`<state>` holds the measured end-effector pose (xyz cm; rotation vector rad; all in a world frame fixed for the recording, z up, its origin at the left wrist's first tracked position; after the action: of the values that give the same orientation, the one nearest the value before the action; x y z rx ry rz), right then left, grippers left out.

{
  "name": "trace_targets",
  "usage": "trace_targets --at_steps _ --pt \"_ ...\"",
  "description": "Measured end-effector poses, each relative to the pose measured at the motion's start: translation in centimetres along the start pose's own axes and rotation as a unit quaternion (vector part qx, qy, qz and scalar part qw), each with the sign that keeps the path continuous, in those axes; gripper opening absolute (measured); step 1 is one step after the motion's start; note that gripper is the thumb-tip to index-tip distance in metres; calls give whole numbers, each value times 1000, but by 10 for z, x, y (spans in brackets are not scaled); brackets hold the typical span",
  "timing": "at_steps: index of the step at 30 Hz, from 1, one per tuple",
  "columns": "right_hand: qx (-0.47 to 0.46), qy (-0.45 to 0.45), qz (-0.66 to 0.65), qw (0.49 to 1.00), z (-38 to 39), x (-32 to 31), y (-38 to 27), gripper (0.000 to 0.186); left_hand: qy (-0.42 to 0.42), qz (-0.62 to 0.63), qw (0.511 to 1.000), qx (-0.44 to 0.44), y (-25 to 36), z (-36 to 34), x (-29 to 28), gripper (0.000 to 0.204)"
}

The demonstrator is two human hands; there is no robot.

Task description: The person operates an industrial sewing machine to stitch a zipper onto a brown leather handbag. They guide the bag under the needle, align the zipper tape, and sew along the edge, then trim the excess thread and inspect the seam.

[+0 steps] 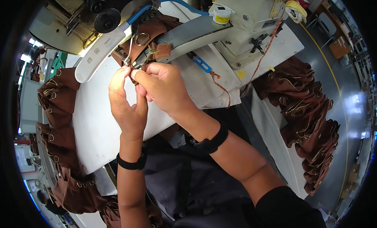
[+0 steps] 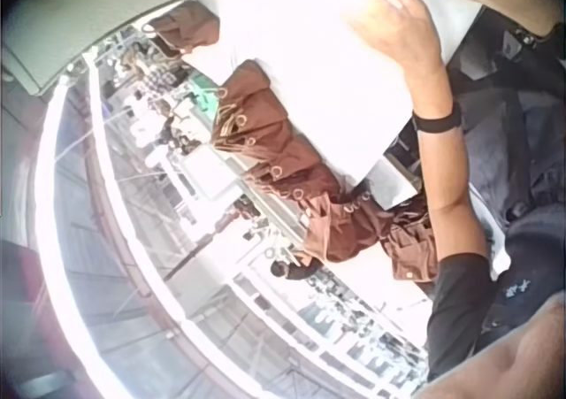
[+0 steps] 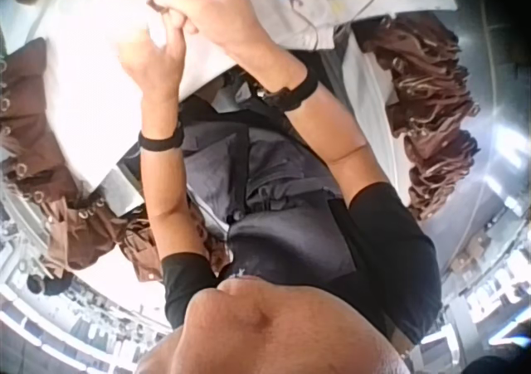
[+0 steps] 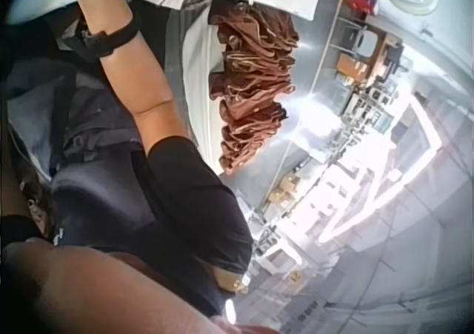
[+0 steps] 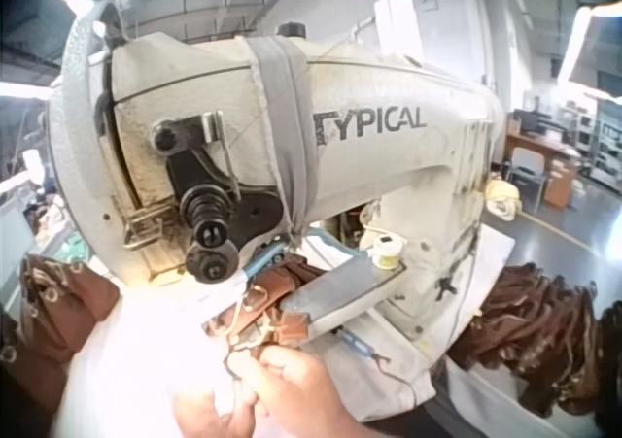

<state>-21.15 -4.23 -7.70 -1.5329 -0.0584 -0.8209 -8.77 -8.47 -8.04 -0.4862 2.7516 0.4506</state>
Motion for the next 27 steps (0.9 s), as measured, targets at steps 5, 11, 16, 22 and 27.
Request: trace_targets --at_steps 5,11,16,22,27 --pt "3 -11 13 1000 -1 -3 -1 25 15 -5 999 -28 7 -1 0 51" --pt "37 1 -8 999 1 -4 0 25 -10 -3 1000 -13 4 0 -2 46" --pt "42 11 -29 999 4 -2 1 26 -13 -30 999 -22 4 2 -1 43" --pt "44 38 -74 996 8 4 0 27 13 -35 997 -70 17 4 2 40" --pt "35 49 -52 997 9 8 -5 27 30 -53 994 -88 25 0 3 36"
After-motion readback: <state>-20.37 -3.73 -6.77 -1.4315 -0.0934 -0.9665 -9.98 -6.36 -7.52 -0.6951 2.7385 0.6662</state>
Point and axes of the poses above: each hand's wrist, its own z-axis away from the middle knuckle, its own x-axis out of the palm, y = z × x, the point moved 2 cm from there along -z, towards the middle knuckle, and after that the axes turned 10 degrees about y, right-handed, at the moved point
